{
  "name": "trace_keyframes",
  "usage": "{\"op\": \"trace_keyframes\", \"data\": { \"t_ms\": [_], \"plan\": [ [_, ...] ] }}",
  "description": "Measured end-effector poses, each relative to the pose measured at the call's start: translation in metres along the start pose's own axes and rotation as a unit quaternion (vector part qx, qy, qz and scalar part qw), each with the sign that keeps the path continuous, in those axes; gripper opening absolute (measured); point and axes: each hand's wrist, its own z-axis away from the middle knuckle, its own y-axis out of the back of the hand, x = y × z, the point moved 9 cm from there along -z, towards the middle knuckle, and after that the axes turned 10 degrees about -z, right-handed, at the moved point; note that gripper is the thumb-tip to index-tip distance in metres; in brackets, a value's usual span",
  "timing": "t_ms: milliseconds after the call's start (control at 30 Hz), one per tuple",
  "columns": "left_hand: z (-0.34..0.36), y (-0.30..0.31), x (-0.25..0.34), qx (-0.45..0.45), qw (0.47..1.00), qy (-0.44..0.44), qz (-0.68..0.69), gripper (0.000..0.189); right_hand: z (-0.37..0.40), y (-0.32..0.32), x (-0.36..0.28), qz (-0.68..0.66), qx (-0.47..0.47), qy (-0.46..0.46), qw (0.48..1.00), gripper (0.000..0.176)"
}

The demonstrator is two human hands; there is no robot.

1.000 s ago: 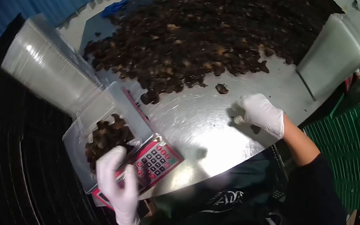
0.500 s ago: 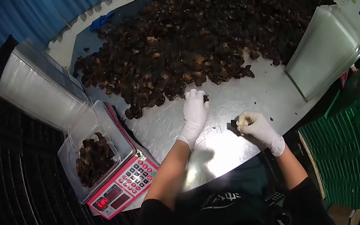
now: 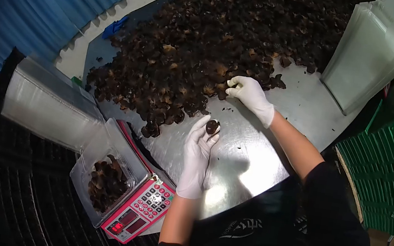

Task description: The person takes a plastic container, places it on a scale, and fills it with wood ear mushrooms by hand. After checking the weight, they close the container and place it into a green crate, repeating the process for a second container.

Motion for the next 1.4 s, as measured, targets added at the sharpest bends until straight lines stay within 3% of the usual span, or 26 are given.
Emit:
{"op": "trace_keyframes", "data": {
  "t_ms": [33, 67, 133, 233, 333, 367, 400, 433, 467, 533, 600, 667, 700, 800, 833, 867, 900, 1000, 1033, 1067, 1100, 1133, 1267, 1300, 1333, 1400],
  "plan": [
    [-0.003, 0.007, -0.002, 0.017, 1.0, 0.012, 0.024, 0.038, 0.007, 0.001, -0.033, 0.183, 0.017, -0.001, 0.983, 0.044],
    [-0.006, 0.016, -0.008, 0.067, 0.996, 0.043, 0.047, 0.032, 0.004, -0.011, -0.037, 0.255, -0.008, 0.02, 0.967, 0.052],
    [-0.008, 0.026, 0.001, 0.127, 0.991, 0.03, -0.033, 0.025, 0.001, -0.031, -0.028, 0.329, -0.058, -0.016, 0.942, 0.055],
    [-0.021, 0.015, 0.039, 0.149, 0.937, -0.139, -0.285, 0.013, 0.001, -0.026, -0.025, 0.284, -0.01, 0.04, 0.958, 0.043],
    [-0.032, -0.007, 0.077, 0.216, 0.727, -0.291, -0.584, 0.016, 0.011, -0.004, -0.039, 0.214, 0.072, 0.076, 0.971, 0.027],
    [-0.043, -0.007, 0.079, 0.216, 0.727, -0.291, -0.583, 0.016, 0.01, -0.003, -0.024, 0.019, 0.009, -0.015, 1.0, 0.022],
    [-0.048, -0.02, 0.083, 0.225, 0.621, -0.326, -0.677, 0.015, 0.015, -0.009, -0.011, -0.176, -0.054, -0.106, 0.977, 0.019],
    [-0.049, -0.034, 0.083, 0.229, 0.502, -0.354, -0.755, 0.015, 0.021, -0.007, -0.009, -0.264, -0.083, -0.141, 0.95, 0.02],
    [-0.05, -0.034, 0.083, 0.228, 0.505, -0.355, -0.753, 0.015, 0.025, 0.0, -0.009, -0.261, -0.08, -0.141, 0.952, 0.02],
    [-0.062, -0.028, 0.078, 0.2, 0.538, -0.29, -0.766, 0.01, 0.036, 0.0, -0.019, -0.444, -0.122, -0.128, 0.879, 0.029],
    [-0.049, -0.023, 0.09, 0.225, 0.659, -0.251, -0.672, 0.009, 0.042, 0.005, -0.016, -0.486, -0.133, -0.135, 0.853, 0.038],
    [-0.04, -0.007, 0.093, 0.226, 0.746, -0.32, -0.538, 0.008, 0.05, 0.009, -0.02, -0.54, -0.126, -0.132, 0.821, 0.038],
    [-0.051, 0.018, 0.079, 0.216, 0.825, -0.271, -0.447, 0.006, 0.05, 0.008, -0.019, -0.556, -0.124, -0.14, 0.81, 0.037],
    [-0.042, 0.039, 0.07, 0.218, 0.911, -0.185, -0.296, 0.005, 0.047, -0.003, -0.019, -0.602, -0.14, -0.148, 0.772, 0.034],
    [-0.034, 0.039, 0.075, 0.221, 0.91, -0.184, -0.298, 0.005, 0.046, -0.005, -0.017, -0.591, -0.102, -0.176, 0.781, 0.023],
    [-0.029, 0.039, 0.071, 0.201, 0.944, -0.138, -0.222, 0.004, 0.045, -0.008, -0.016, -0.592, -0.104, -0.178, 0.779, 0.023],
    [-0.026, 0.04, 0.064, 0.179, 0.969, -0.091, -0.144, 0.006, 0.042, -0.011, -0.011, -0.499, -0.111, -0.175, 0.841, 0.016],
    [-0.022, 0.053, 0.049, 0.192, 0.98, -0.044, -0.029, 0.012, 0.043, -0.024, -0.01, -0.187, -0.116, -0.102, 0.97, 0.013],
    [-0.02, 0.057, 0.046, 0.206, 0.978, -0.039, -0.002, 0.014, 0.049, -0.031, -0.018, -0.095, -0.117, -0.052, 0.987, 0.021],
    [-0.025, 0.056, 0.044, 0.161, 0.986, -0.041, 0.032, 0.013, 0.055, -0.037, -0.026, 0.001, -0.115, -0.002, 0.993, 0.03],
    [-0.024, 0.061, 0.038, 0.164, 0.985, -0.02, 0.05, 0.014, 0.06, -0.045, -0.023, 0.125, -0.155, -0.018, 0.98, 0.044],
    [-0.02, 0.057, 0.037, 0.166, 0.984, 0.001, 0.069, 0.014, 0.066, -0.053, -0.026, 0.202, -0.181, -0.009, 0.962, 0.043],
    [-0.007, 0.046, 0.045, 0.118, 0.984, -0.001, 0.132, 0.02, 0.072, -0.064, -0.025, 0.301, -0.158, 0.076, 0.937, 0.032],
    [0.002, 0.049, 0.05, 0.157, 0.981, -0.016, 0.113, 0.02, 0.073, -0.066, -0.028, 0.311, -0.157, 0.094, 0.933, 0.031],
    [0.018, 0.033, 0.069, 0.106, 0.988, -0.048, 0.099, 0.018, 0.073, -0.065, -0.029, 0.301, -0.145, 0.092, 0.938, 0.026],
    [0.045, 0.025, 0.098, 0.111, 0.986, -0.113, 0.06, 0.019, 0.073, -0.064, -0.033, 0.283, -0.122, 0.09, 0.947, 0.024]
  ]
}}
